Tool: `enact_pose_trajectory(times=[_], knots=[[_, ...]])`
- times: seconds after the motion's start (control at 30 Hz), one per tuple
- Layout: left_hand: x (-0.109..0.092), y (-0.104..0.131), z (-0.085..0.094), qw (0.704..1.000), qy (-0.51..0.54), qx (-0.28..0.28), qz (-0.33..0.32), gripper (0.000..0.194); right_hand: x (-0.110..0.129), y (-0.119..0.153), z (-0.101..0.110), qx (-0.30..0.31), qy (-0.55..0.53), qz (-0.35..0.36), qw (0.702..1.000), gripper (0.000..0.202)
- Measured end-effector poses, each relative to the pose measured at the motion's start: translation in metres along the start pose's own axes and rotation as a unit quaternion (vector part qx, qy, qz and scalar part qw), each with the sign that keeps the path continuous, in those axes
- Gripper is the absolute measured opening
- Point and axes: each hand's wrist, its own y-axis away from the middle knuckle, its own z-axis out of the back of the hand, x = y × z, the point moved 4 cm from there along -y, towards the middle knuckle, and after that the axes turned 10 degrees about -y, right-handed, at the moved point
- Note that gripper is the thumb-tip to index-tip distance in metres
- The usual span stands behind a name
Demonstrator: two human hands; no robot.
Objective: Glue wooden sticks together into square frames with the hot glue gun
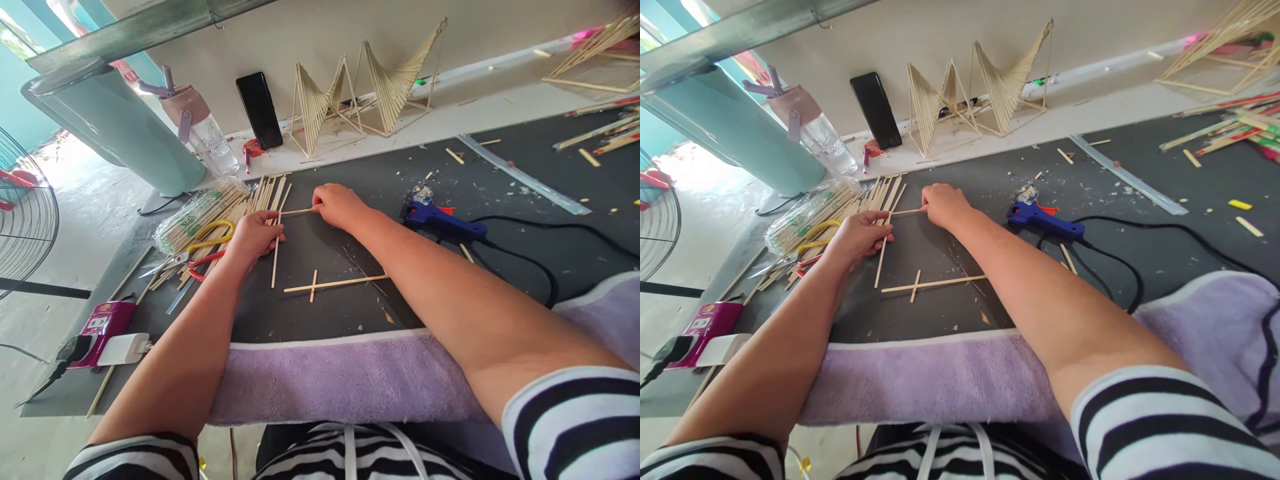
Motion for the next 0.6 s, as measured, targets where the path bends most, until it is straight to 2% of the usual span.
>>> enact_pose_trajectory(times=[0.6], knots=[[-0.0026,0.0042,0.0012,1.0,-0.001,0.005,-0.011,0.055,-0.0035,-0.0016,-0.0015,-0.006,-0.003,0.007,1.0,0.013]])
